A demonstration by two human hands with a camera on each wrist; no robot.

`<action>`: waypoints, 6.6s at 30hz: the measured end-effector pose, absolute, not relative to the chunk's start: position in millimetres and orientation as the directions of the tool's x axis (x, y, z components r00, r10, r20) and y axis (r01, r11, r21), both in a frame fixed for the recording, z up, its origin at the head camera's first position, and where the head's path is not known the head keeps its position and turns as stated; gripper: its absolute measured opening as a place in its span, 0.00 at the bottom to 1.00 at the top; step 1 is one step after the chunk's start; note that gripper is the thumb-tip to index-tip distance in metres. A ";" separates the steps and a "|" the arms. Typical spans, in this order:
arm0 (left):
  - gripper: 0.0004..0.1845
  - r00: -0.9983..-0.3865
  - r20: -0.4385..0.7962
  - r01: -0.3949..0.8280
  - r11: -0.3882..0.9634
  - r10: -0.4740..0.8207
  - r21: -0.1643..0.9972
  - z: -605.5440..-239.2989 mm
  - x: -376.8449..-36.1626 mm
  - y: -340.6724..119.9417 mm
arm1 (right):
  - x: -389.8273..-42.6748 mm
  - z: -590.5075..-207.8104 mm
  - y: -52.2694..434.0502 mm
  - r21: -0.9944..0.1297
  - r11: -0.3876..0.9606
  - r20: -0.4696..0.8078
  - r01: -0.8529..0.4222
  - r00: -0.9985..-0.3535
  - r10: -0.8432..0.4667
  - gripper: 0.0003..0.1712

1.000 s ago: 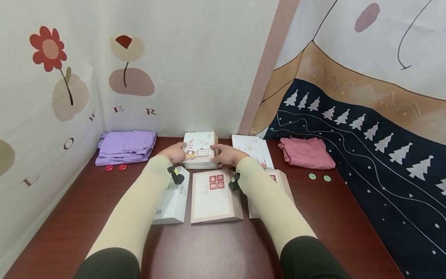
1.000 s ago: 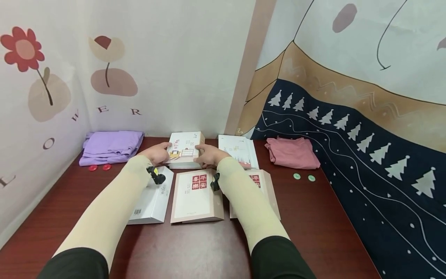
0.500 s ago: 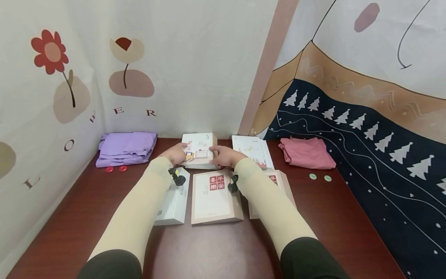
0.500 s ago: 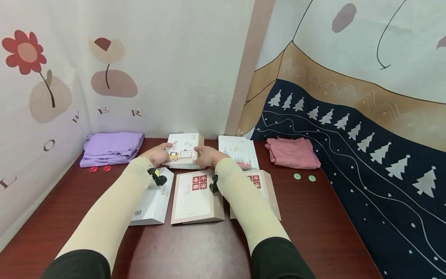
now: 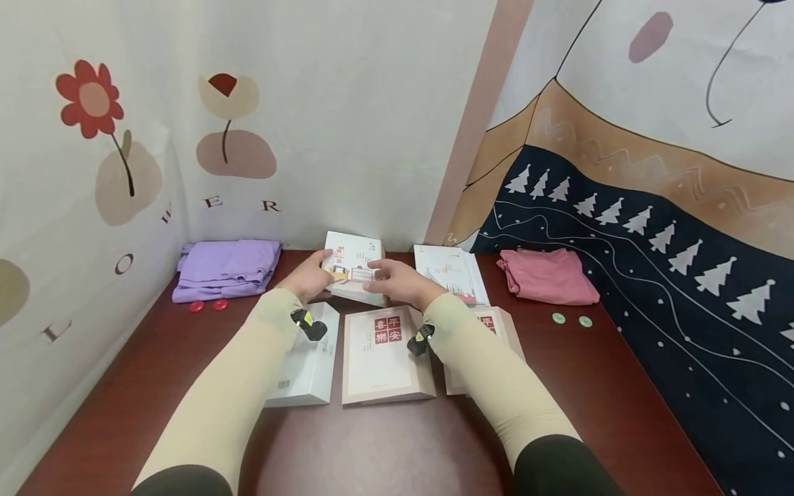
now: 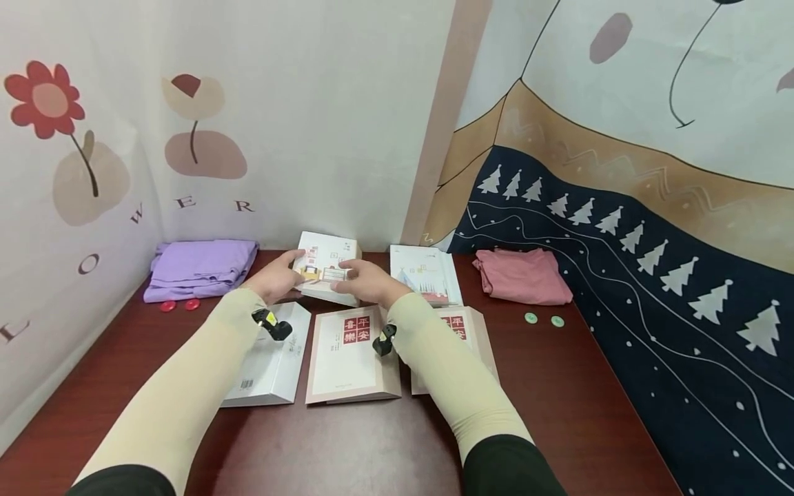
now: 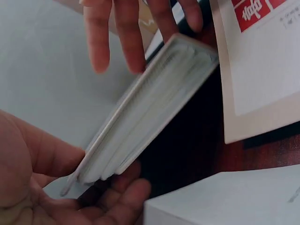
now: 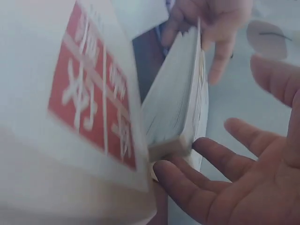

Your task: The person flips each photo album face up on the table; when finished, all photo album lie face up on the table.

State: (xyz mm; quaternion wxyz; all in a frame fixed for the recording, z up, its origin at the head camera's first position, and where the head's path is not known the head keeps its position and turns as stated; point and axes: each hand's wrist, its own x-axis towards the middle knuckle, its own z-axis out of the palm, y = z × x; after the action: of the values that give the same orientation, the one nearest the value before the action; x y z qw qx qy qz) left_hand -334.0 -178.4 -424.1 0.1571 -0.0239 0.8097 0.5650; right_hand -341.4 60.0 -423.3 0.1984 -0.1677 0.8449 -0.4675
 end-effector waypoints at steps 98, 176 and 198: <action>0.35 -0.956 -0.256 -0.105 0.649 0.143 0.754 -456.5 -177.3 -308.7 | -208.3 -436.5 11.0 -0.915 0.398 -0.199 -0.065 -0.786 -0.586 0.48; 0.31 -0.896 -0.024 0.134 0.321 0.444 0.938 -432.1 -156.7 -262.3 | -185.0 -422.8 -9.5 -0.978 0.201 -0.135 0.051 -0.893 -0.429 0.73; 0.34 -0.969 -0.177 -0.057 0.543 0.172 0.838 -448.4 -158.6 -280.8 | -189.1 -439.5 -14.7 -0.879 0.471 -0.158 -0.069 -0.891 -0.426 0.53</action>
State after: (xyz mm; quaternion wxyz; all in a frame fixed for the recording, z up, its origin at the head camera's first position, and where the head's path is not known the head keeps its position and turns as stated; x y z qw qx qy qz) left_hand -158.6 -280.8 -448.4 0.1201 0.0331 0.8702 0.4767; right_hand -189.1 -14.7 -439.5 0.1808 -0.1475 0.8383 -0.4927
